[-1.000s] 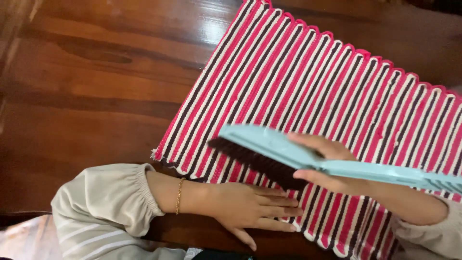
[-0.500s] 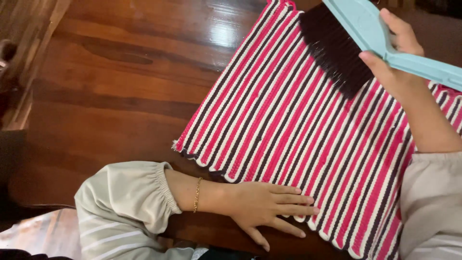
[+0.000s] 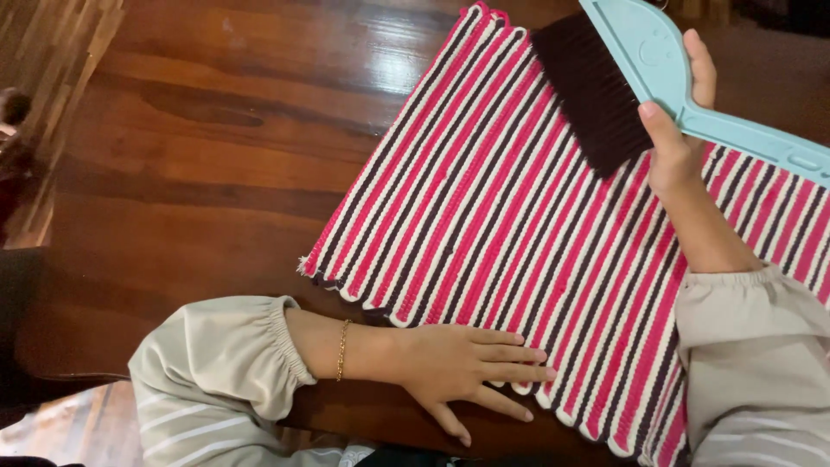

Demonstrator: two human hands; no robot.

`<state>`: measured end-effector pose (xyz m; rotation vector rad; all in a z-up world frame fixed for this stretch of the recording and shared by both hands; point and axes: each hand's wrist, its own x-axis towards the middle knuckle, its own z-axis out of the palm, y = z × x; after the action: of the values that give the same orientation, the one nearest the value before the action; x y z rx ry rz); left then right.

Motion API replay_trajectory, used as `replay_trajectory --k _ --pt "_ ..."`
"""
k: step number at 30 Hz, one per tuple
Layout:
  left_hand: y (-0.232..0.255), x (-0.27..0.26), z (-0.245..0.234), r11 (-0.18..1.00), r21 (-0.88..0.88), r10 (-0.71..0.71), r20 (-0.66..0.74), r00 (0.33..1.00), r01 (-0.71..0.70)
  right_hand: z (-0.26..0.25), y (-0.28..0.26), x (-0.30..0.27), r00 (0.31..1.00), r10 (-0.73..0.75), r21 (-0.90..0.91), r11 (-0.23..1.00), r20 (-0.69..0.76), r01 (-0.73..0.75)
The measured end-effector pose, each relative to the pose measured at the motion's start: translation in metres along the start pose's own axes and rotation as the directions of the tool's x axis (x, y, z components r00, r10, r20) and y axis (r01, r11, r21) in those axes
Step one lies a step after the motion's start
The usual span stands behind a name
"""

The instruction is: Sweep a striped rug on a wooden table using a small hand broom.

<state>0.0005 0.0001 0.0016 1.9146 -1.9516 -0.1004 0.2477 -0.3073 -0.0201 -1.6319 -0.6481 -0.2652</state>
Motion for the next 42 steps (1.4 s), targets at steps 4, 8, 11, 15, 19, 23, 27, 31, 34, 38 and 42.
replay_trajectory --k 4,8,11,15,19,23,27,31,34,38,42 --pt "0.000 0.000 -0.001 1.000 -0.010 0.003 -0.009 1.000 -0.003 0.006 -0.005 0.001 0.999 -0.018 -0.101 0.995 -0.026 0.016" --pt "-0.002 -0.001 0.001 0.999 -0.037 0.007 -0.040 0.999 -0.009 0.012 -0.008 -0.001 0.995 -0.081 -0.120 0.989 0.056 0.087" --pt "-0.002 -0.002 -0.001 0.999 -0.046 0.011 -0.042 0.999 -0.013 0.018 -0.014 -0.001 0.991 -0.111 -0.118 0.986 0.078 0.119" --pt "-0.001 -0.001 -0.005 0.999 -0.039 0.014 -0.037 0.999 -0.015 0.023 -0.022 -0.003 0.986 -0.136 -0.220 0.963 0.099 0.154" --pt "-0.002 0.000 -0.007 0.999 -0.034 0.015 -0.024 1.000 -0.016 0.032 -0.028 -0.005 0.984 -0.146 -0.293 0.941 0.098 0.169" --pt "-0.002 -0.001 -0.006 0.999 -0.048 0.015 -0.012 1.000 -0.015 0.040 -0.025 -0.010 0.970 -0.183 -0.255 0.942 0.163 0.220" --pt "-0.002 -0.001 -0.005 0.998 -0.062 0.002 -0.011 1.000 -0.003 0.042 -0.009 -0.012 0.921 -0.299 -0.347 0.860 0.252 0.374" --pt "-0.001 0.000 -0.008 0.997 -0.071 -0.010 0.021 1.000 0.011 0.035 -0.010 -0.013 0.953 -0.255 -0.262 0.920 0.166 0.292" --pt "-0.002 0.000 -0.006 0.996 -0.092 -0.015 0.002 1.000 0.015 0.027 -0.020 -0.012 0.957 -0.262 -0.338 0.896 0.123 0.288" --pt "-0.003 0.001 -0.007 0.994 -0.112 -0.015 0.011 1.000 0.016 0.023 -0.021 -0.009 0.989 -0.149 -0.290 0.945 0.016 0.147" --pt "-0.003 0.001 -0.005 0.992 -0.126 -0.020 -0.008 1.000 0.018 0.022 -0.017 -0.006 0.994 -0.113 -0.163 0.980 0.009 0.113"
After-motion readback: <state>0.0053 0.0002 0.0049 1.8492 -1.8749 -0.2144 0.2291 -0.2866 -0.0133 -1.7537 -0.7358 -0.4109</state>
